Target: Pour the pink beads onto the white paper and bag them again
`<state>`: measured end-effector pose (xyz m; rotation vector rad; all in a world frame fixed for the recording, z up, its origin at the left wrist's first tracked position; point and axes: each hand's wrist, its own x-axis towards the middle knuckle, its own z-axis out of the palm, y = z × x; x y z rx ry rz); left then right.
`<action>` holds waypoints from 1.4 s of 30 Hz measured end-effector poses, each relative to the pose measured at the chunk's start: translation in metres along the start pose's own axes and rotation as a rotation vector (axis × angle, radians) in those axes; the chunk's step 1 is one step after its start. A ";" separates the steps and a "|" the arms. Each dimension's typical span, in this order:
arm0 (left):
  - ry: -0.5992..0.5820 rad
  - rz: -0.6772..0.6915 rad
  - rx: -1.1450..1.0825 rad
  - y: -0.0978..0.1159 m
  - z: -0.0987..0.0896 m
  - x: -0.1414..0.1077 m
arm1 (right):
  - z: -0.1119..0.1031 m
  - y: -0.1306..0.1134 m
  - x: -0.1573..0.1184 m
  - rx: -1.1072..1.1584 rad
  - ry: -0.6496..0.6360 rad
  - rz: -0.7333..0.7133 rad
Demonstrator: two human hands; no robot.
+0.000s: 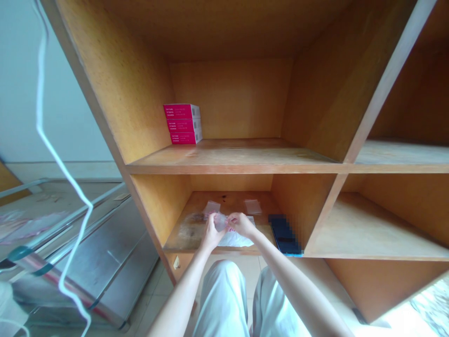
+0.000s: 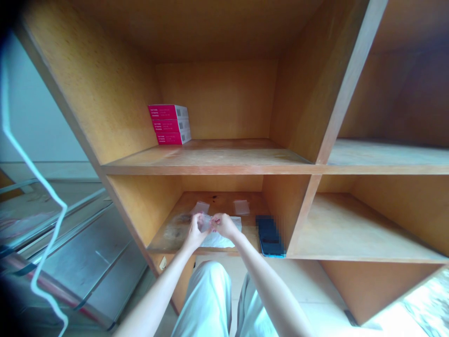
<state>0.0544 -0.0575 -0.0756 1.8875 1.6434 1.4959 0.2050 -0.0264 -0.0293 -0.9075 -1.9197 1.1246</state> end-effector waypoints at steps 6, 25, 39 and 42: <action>0.021 -0.178 -0.290 0.022 -0.003 0.012 | -0.009 -0.011 0.000 0.107 0.142 -0.032; 0.036 -0.505 -0.710 0.050 -0.009 0.018 | -0.010 -0.024 -0.013 0.344 0.251 0.061; -0.223 -0.581 -0.894 0.053 -0.014 0.025 | -0.018 -0.029 -0.016 0.308 0.245 0.068; -0.231 -0.556 -0.805 0.052 -0.013 0.027 | -0.016 -0.030 -0.015 0.305 0.256 0.083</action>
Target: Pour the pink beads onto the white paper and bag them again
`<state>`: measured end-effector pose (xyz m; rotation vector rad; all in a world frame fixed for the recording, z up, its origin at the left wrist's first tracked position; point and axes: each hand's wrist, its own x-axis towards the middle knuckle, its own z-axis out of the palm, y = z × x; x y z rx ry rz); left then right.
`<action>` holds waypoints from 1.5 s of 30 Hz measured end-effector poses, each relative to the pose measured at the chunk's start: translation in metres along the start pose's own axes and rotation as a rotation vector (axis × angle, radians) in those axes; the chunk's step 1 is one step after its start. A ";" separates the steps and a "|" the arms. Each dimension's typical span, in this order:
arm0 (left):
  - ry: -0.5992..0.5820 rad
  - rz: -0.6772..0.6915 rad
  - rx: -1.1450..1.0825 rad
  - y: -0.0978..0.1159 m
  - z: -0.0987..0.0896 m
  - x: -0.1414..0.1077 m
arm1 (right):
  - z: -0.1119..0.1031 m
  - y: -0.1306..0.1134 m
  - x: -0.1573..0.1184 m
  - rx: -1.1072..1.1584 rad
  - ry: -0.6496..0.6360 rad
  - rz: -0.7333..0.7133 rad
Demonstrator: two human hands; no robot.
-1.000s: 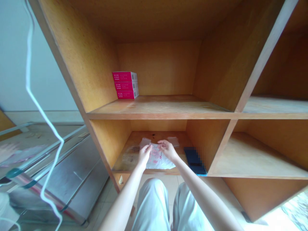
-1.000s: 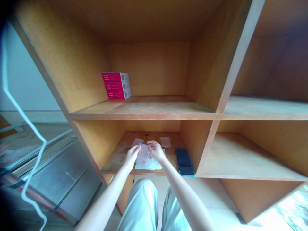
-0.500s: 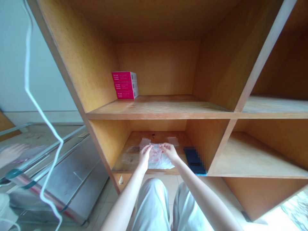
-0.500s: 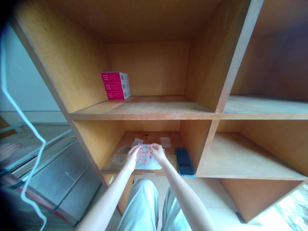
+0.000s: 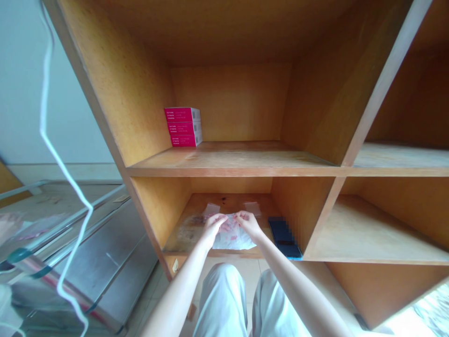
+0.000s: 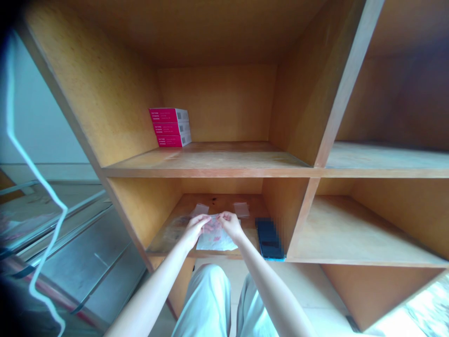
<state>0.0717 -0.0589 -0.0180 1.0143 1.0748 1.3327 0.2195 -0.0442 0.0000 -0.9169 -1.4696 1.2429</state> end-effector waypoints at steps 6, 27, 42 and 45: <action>0.038 0.033 0.103 -0.008 0.001 0.008 | 0.005 0.016 0.006 -0.004 -0.010 0.001; 0.163 0.182 0.378 -0.009 0.014 0.025 | 0.005 0.033 0.024 -0.351 0.136 -0.105; -0.094 0.011 0.412 0.019 -0.004 0.018 | -0.017 0.017 0.014 -0.096 -0.112 0.041; -0.203 0.006 0.458 0.028 -0.008 0.016 | -0.022 0.009 0.012 -0.062 -0.199 0.062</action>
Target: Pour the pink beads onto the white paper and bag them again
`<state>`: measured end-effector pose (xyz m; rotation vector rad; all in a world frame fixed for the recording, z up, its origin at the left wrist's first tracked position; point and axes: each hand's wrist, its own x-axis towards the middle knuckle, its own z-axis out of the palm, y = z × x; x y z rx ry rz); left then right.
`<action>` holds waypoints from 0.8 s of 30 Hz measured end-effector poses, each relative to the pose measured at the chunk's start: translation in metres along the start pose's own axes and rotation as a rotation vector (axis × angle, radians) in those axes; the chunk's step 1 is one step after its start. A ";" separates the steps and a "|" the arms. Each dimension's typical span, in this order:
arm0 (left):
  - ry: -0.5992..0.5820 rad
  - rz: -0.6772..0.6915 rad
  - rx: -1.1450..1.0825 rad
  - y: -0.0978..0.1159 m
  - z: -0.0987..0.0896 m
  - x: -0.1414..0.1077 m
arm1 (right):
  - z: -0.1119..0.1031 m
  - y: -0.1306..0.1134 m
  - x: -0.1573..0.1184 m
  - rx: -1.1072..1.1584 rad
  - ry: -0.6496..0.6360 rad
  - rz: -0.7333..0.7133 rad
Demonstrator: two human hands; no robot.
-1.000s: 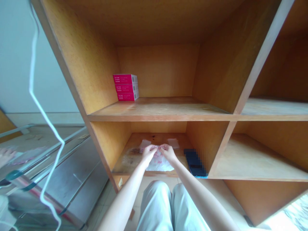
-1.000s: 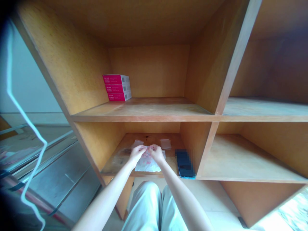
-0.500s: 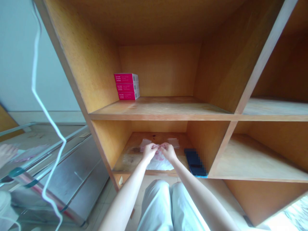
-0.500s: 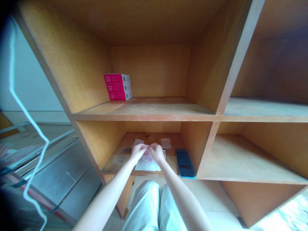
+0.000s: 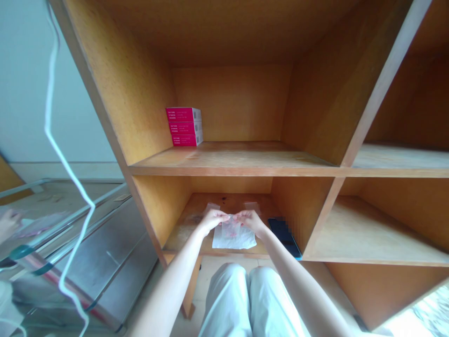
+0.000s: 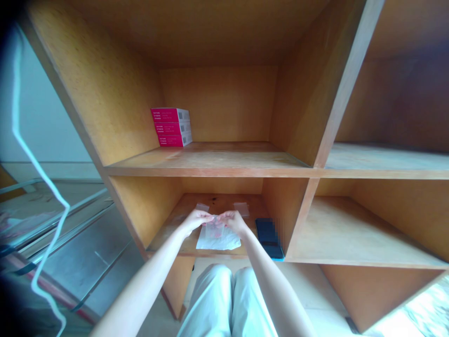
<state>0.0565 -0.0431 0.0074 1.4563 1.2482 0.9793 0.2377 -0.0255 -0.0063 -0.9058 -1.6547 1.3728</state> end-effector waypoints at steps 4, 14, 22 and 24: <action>-0.118 0.045 0.076 0.006 -0.009 -0.001 | -0.005 -0.005 -0.002 0.022 -0.068 -0.008; -0.135 0.066 0.112 0.004 -0.014 0.001 | -0.006 -0.007 -0.009 0.102 -0.104 0.009; -0.070 0.023 -0.051 -0.005 -0.011 -0.008 | -0.005 -0.006 -0.012 0.112 -0.117 -0.013; -0.055 0.020 -0.081 -0.008 -0.012 -0.009 | -0.004 -0.006 -0.012 0.103 -0.112 0.000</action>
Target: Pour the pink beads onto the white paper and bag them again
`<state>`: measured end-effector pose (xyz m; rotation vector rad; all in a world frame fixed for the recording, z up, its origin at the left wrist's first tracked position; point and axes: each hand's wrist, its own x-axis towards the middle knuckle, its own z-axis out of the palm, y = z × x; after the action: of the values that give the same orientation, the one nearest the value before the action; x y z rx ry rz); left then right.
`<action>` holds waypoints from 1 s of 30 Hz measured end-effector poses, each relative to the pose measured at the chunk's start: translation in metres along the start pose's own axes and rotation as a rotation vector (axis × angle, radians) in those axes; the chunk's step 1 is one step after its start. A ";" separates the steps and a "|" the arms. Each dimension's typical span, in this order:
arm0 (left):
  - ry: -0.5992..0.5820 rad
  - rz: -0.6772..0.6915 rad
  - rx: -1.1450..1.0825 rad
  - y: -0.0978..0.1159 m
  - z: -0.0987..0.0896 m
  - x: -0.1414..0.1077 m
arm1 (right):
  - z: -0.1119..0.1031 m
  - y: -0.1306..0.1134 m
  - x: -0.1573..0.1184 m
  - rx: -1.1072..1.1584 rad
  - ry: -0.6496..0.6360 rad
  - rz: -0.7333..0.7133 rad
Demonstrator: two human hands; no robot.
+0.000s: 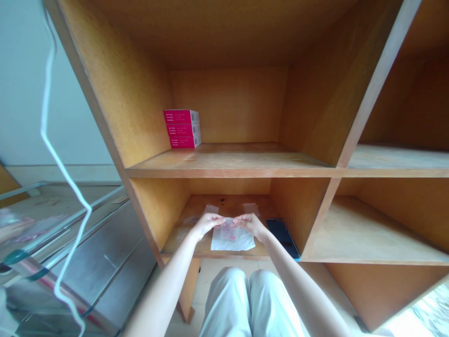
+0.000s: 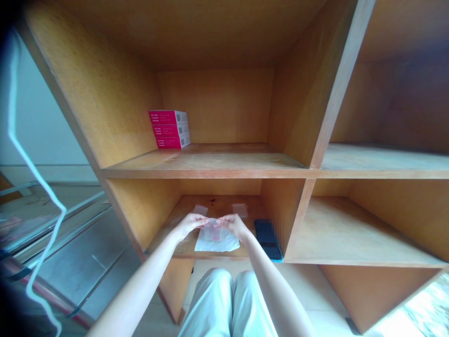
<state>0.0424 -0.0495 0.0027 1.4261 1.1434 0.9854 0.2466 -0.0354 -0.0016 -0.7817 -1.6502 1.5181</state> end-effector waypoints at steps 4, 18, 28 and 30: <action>-0.006 -0.002 -0.018 -0.004 -0.003 0.001 | 0.001 0.003 0.001 -0.019 0.006 0.026; 0.001 0.016 -0.024 0.003 0.002 -0.004 | 0.004 0.002 0.003 0.006 0.032 -0.012; 0.056 0.055 -0.062 -0.001 -0.001 -0.003 | 0.004 -0.002 0.005 0.037 0.096 -0.017; 0.148 0.115 -0.041 -0.005 0.000 -0.002 | 0.004 -0.003 0.006 0.047 0.124 -0.033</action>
<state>0.0416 -0.0508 -0.0024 1.4171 1.1509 1.2059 0.2408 -0.0330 0.0023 -0.8033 -1.5239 1.4512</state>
